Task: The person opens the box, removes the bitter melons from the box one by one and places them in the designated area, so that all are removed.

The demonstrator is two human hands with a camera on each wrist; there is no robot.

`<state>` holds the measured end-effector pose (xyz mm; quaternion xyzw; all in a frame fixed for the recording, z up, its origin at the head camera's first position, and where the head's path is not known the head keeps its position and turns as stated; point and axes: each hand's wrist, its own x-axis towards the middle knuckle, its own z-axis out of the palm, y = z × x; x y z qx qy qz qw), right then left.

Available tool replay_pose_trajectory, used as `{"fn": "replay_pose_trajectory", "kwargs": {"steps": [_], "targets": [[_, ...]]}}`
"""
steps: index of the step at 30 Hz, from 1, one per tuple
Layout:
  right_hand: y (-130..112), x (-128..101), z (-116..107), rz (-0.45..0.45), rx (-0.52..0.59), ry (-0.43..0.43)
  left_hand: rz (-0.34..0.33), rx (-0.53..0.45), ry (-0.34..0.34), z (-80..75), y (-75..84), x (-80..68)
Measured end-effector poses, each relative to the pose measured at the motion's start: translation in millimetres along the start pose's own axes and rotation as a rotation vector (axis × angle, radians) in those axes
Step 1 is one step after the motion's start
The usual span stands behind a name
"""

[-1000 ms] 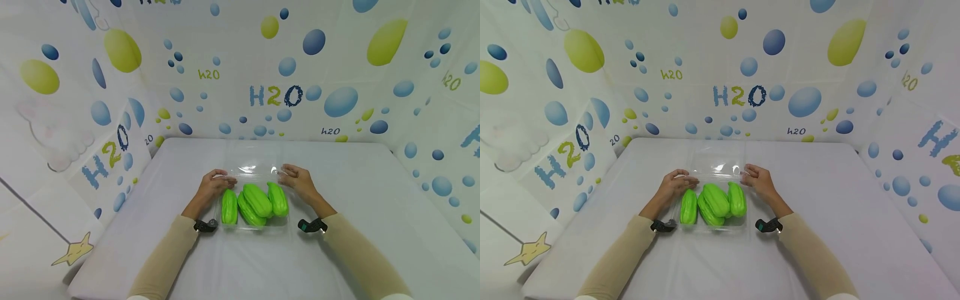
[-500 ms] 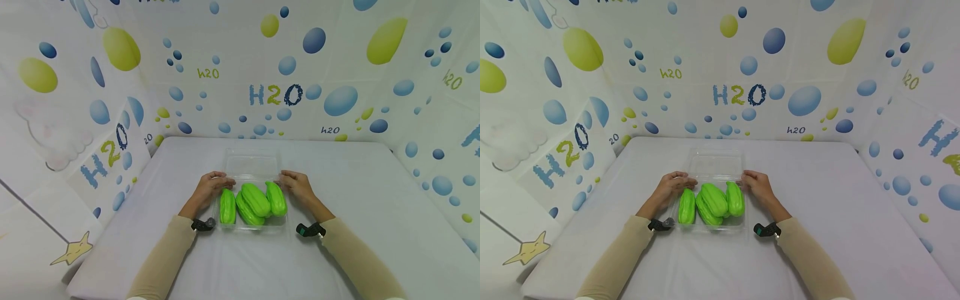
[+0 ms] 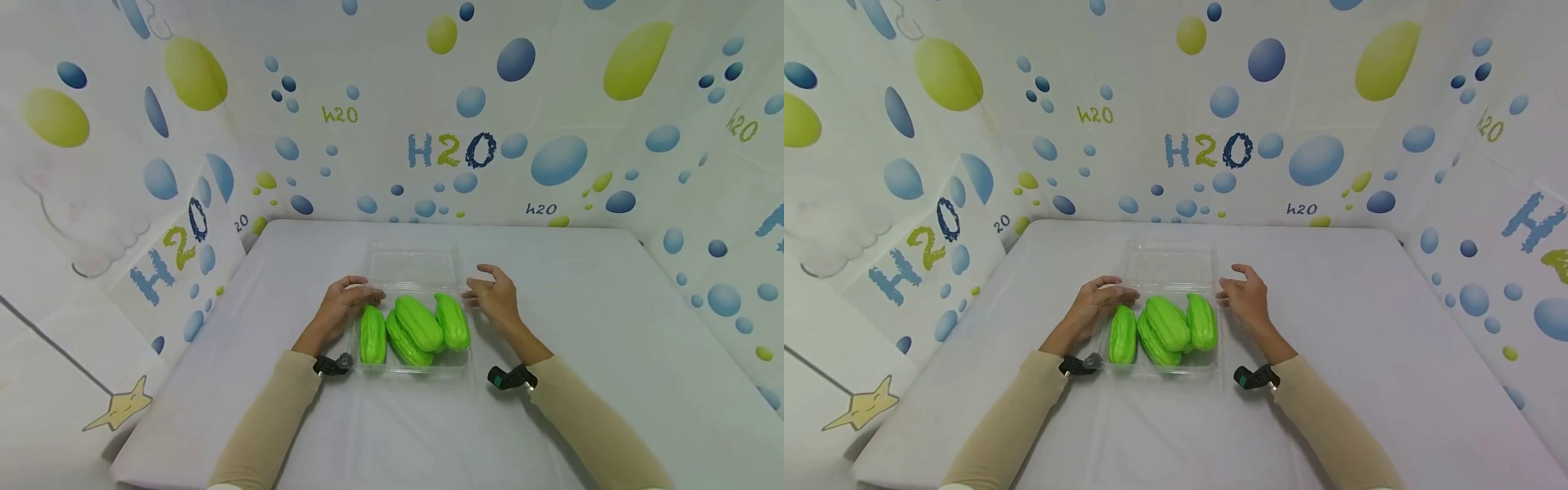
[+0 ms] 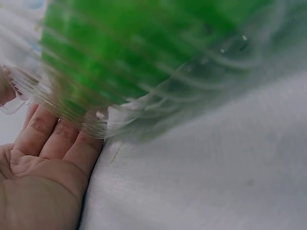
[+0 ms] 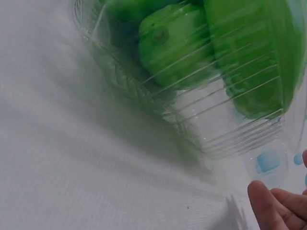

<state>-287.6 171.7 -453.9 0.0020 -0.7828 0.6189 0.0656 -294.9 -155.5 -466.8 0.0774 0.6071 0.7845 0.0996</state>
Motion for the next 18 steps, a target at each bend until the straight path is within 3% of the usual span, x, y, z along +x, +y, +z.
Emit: {"fn": "replay_pose_trajectory", "kwargs": {"steps": [7,11,18], "targets": [[-14,-7,-2,-0.106,-0.022,0.085,0.008,-0.012,0.006,4.9,10.2,-4.8],[-24,-13,-1,-0.161,-0.053,0.075,0.012,-0.009,-0.009,7.8,17.8,-9.1],[-44,-27,1,-0.310,-0.297,-0.026,0.023,-0.020,-0.030,7.2,17.3,-12.5]]}}
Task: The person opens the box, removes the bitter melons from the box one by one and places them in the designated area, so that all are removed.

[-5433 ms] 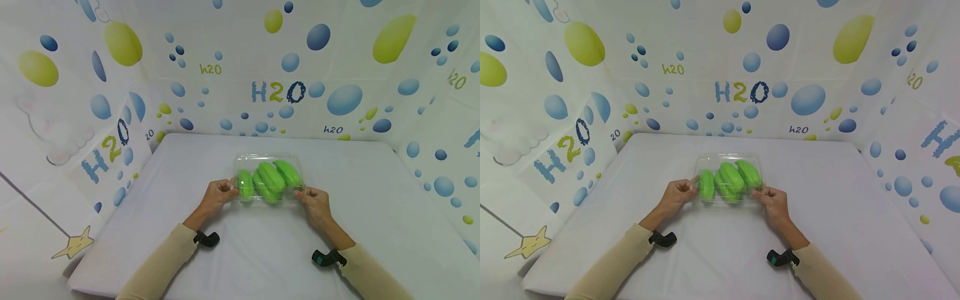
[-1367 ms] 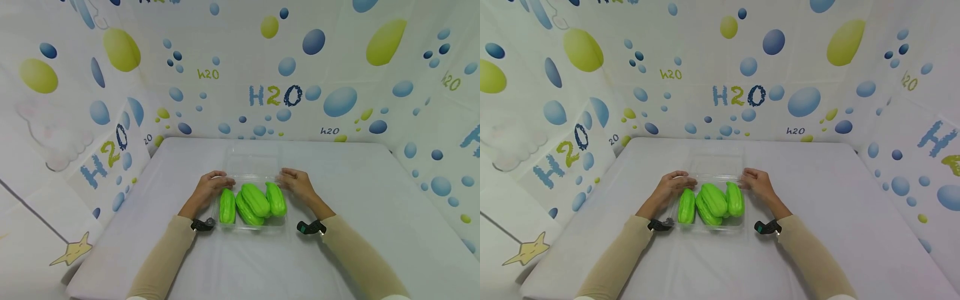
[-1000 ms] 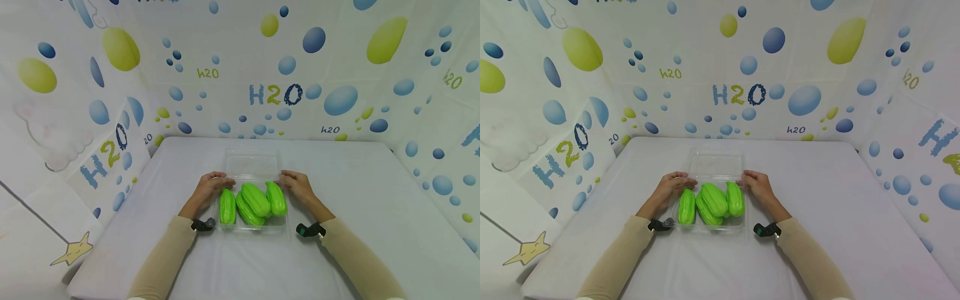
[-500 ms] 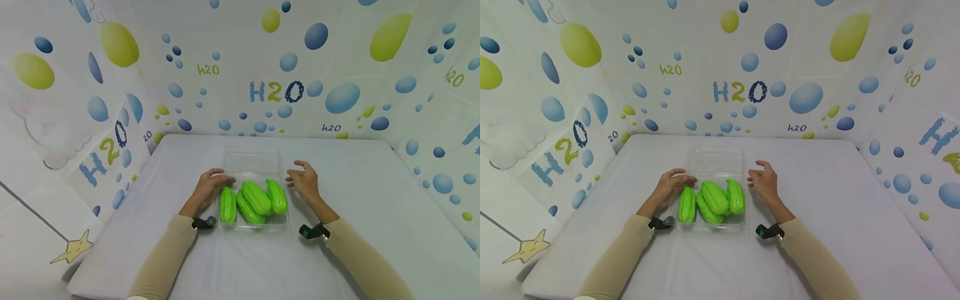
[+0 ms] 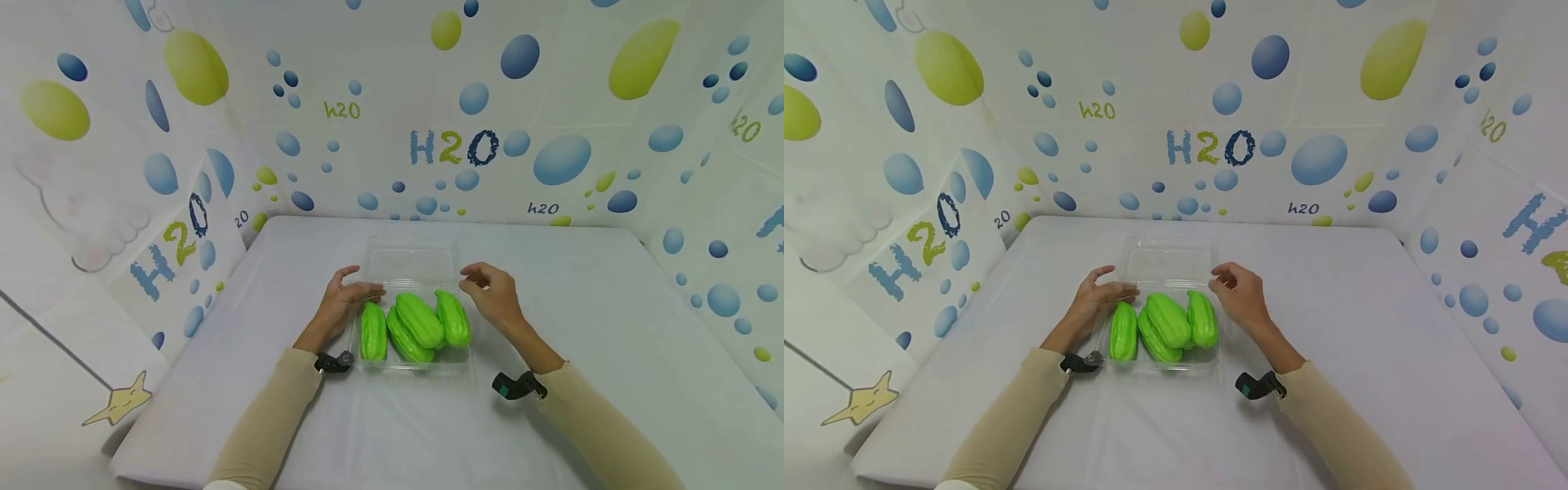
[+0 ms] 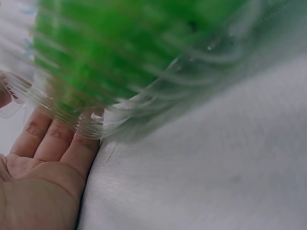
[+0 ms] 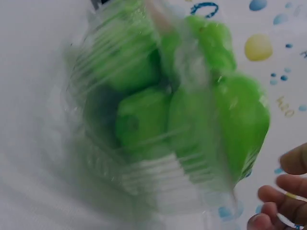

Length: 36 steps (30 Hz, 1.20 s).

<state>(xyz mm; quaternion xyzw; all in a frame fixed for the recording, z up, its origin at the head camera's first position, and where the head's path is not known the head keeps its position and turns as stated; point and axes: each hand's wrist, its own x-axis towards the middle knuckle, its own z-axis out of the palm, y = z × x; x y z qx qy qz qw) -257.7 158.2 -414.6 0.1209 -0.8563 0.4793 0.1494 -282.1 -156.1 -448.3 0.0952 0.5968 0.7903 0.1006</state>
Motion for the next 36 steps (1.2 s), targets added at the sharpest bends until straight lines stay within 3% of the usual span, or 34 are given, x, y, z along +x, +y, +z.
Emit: {"fn": "replay_pose_trajectory", "kwargs": {"steps": [6,11,23,36], "targets": [[-17,-7,1,-0.072,-0.106,-0.165,0.032,-0.038,-0.013,-0.2,-2.4,0.9],[-28,-14,8,-0.085,-0.146,-0.233,0.052,0.007,-0.046,-0.4,-0.9,-0.1],[-54,-29,36,-0.231,-0.471,-0.280,0.025,0.053,-0.033,-0.5,-1.0,-2.7],[-69,-35,54,-0.308,-0.699,-0.318,0.058,0.065,-0.058,-1.1,-1.6,-1.6]]}}
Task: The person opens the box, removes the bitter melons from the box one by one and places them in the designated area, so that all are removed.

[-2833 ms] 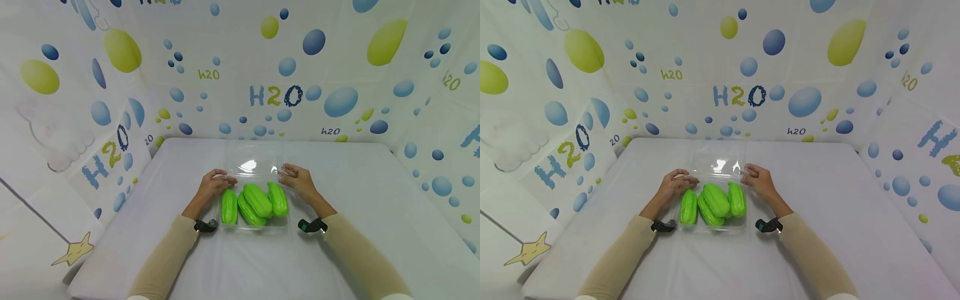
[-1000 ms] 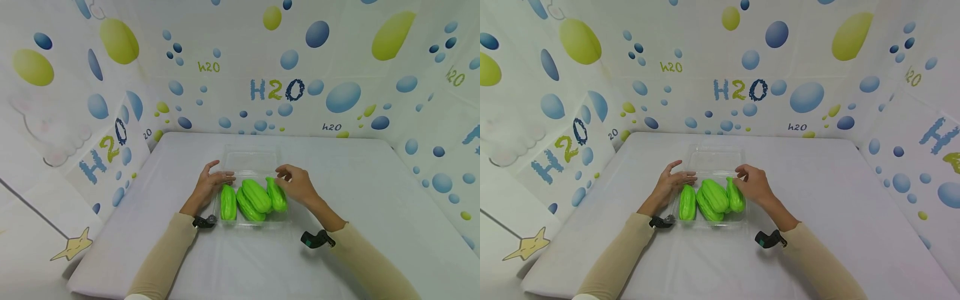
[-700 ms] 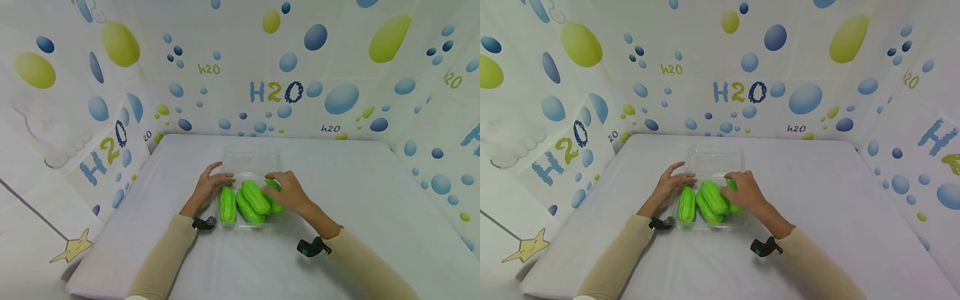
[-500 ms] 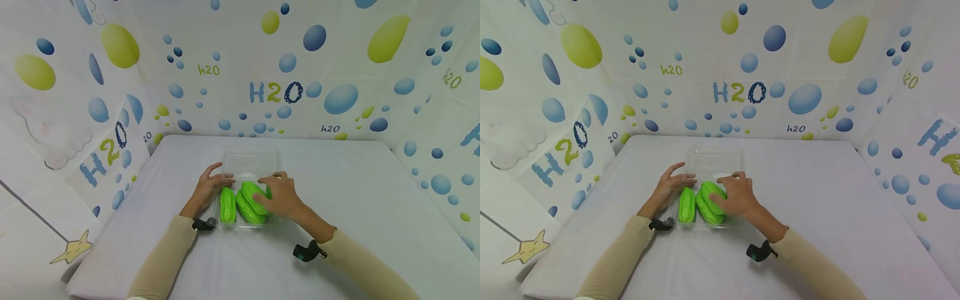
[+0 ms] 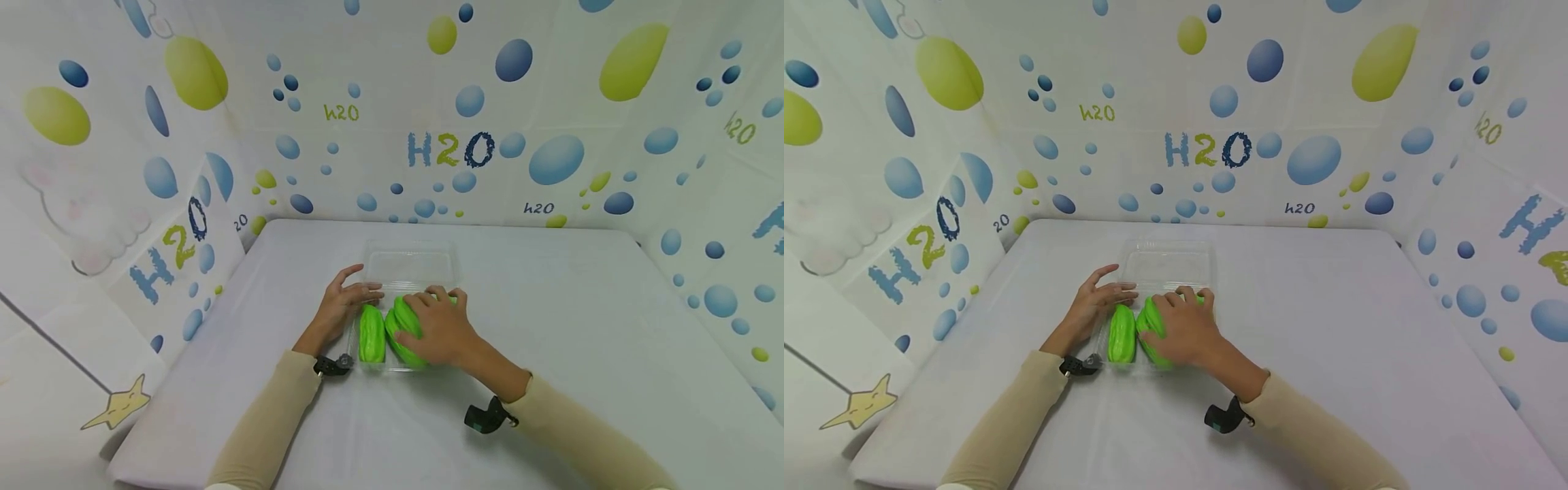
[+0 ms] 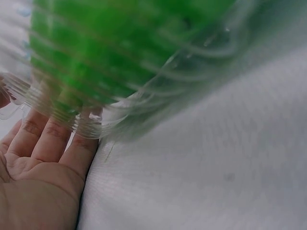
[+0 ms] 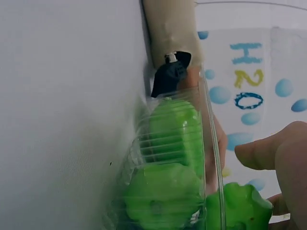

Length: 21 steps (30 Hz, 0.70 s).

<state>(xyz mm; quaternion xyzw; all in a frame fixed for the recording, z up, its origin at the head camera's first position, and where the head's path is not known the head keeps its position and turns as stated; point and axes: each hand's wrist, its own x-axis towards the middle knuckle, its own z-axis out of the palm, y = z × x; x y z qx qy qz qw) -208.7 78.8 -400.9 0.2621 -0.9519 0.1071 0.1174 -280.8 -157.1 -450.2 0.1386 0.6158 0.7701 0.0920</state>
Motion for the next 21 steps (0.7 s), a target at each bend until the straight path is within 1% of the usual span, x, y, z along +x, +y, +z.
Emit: {"fn": "replay_pose_trajectory", "kwargs": {"steps": [3,6,8,11,15,18,21], "targets": [[-3,0,1,-0.004,-0.031,-0.026,0.006,-0.016,0.006,-3.0,-7.2,3.8],[-7,0,0,-0.022,-0.041,-0.029,0.007,-0.017,0.031,-5.8,-14.8,7.0],[-9,0,0,-0.032,-0.054,-0.024,0.003,-0.016,0.039,-6.7,-16.3,7.6],[-10,0,0,-0.053,-0.074,0.004,-0.012,-0.011,0.037,-3.7,-10.0,4.0],[-10,1,4,-0.078,-0.092,0.065,-0.019,-0.011,0.015,1.6,0.3,-0.9],[-9,2,7,-0.097,-0.109,0.097,-0.019,-0.005,0.013,2.7,2.3,-1.7],[-9,5,9,-0.136,-0.122,0.114,-0.023,-0.005,0.018,2.0,2.1,-1.9]]}}
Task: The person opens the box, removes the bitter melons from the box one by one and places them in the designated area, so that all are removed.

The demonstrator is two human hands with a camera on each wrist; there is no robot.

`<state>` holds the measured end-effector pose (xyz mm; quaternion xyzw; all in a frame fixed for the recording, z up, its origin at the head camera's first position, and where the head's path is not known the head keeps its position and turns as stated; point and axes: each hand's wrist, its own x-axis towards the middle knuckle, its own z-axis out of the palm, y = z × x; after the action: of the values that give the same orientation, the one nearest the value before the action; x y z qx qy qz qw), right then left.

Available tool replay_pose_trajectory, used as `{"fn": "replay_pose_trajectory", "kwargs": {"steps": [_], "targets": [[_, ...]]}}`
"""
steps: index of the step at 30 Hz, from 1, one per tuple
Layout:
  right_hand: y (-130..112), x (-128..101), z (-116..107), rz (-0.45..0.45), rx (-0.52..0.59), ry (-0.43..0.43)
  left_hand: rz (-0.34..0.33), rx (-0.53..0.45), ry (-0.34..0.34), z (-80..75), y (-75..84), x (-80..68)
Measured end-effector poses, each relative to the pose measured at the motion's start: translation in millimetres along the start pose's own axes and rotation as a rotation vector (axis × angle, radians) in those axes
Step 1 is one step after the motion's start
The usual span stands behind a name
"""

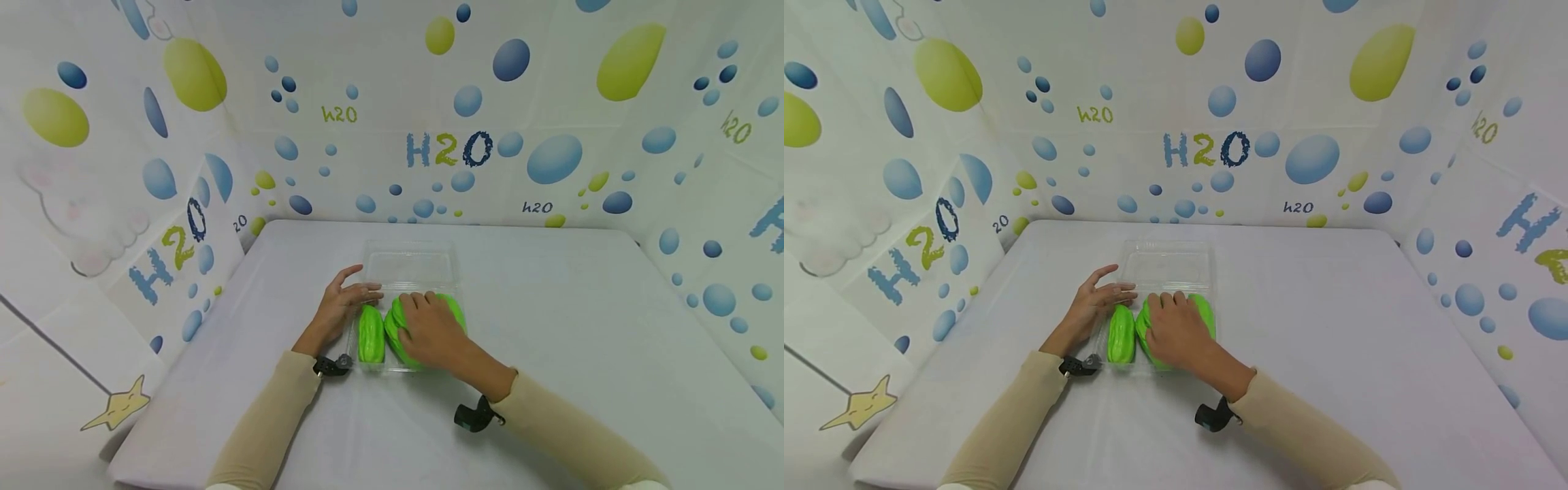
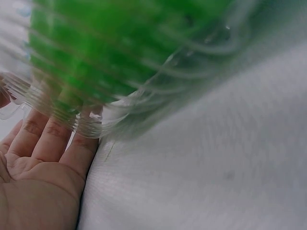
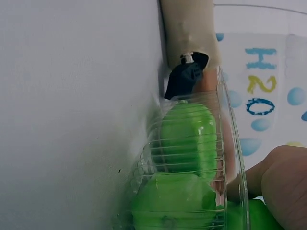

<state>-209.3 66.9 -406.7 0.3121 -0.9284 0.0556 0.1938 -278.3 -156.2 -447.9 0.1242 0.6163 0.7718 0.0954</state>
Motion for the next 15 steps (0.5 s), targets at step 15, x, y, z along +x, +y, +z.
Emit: {"fn": "replay_pose_trajectory", "kwargs": {"steps": [15], "targets": [[-4.9,0.3,2.8,-0.037,-0.004,0.039,0.007,0.001,-0.007,-1.7,-2.2,-0.9]]}}
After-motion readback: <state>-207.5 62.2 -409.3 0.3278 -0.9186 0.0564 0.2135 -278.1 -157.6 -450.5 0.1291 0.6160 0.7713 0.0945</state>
